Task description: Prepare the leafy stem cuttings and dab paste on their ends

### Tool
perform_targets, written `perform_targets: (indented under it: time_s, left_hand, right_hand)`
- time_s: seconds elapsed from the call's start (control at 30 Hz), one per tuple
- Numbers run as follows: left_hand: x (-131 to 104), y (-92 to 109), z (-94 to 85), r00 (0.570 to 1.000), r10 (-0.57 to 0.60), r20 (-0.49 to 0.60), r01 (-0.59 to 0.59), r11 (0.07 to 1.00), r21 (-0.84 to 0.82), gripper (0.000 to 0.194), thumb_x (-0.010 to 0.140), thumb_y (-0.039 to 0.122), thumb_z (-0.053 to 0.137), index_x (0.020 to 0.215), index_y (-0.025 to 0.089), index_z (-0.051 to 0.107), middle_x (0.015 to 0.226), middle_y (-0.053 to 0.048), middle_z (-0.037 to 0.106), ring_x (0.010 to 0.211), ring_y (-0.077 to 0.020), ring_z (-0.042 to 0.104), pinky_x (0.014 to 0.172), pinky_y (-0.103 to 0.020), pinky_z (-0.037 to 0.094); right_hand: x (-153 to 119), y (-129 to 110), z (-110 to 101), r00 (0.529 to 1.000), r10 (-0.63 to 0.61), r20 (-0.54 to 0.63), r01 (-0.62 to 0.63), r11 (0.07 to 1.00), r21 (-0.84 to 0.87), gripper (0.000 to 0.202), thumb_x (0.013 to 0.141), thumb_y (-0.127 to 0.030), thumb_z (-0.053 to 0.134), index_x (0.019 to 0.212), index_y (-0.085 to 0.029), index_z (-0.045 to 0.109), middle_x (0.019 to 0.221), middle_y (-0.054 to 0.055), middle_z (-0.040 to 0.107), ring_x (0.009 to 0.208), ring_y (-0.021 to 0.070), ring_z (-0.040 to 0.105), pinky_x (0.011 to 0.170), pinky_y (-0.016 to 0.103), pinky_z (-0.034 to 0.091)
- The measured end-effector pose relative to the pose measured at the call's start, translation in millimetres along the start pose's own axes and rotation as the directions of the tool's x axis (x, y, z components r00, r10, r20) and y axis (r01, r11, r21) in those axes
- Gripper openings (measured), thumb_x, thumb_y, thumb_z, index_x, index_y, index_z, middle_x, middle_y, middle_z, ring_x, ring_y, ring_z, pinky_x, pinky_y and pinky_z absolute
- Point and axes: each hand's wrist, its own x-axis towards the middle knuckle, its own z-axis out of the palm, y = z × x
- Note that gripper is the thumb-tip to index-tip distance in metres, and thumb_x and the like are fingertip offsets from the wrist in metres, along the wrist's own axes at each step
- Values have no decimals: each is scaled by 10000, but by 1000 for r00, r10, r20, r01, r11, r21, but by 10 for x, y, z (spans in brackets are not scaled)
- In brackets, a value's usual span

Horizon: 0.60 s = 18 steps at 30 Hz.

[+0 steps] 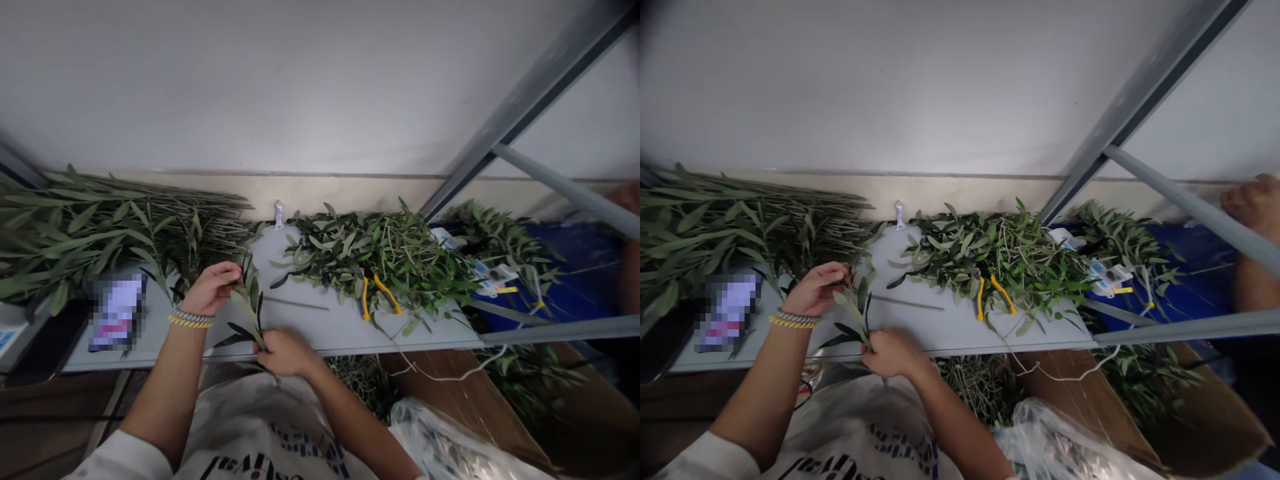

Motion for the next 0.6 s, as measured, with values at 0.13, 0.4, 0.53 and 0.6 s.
perform_targets:
  time_s: [0.13,0.4,0.53,0.6]
  left_hand:
    - [-47,-41,-17,1000,4,16,-7,988,157,240,522,131,763,756,139,709,648,-18,665,511,-100,581,451,-168,443]
    - [-336,-167,86,985,-151,86,162,978,-135,263,657,286,645,896,178,666,1025,-99,671,835,-279,655,651,-384,545]
    - [-484,-138,122,997,-73,7,73,973,-218,227,657,274,603,872,207,637,1051,-82,657,608,-187,623,509,-335,523]
    - [-507,-97,130,998,33,-53,-46,966,-255,180,650,242,577,817,207,632,994,-63,664,491,-106,534,392,-225,427]
  right_hand:
    - [-65,-2,-2,1000,19,-15,-20,998,-53,231,827,-334,468,845,-197,653,741,42,698,629,167,604,524,248,290]
    - [-73,-52,63,1000,-2,0,2,992,-130,265,821,-310,449,836,-167,672,760,100,713,618,206,634,520,271,319]
    - [39,-165,59,999,-18,35,23,989,-148,279,814,-302,446,846,-149,678,768,124,712,627,221,644,536,280,364]
    - [121,-229,54,999,-30,43,37,987,-156,284,816,-302,441,864,-147,674,766,128,709,616,226,643,532,285,374]
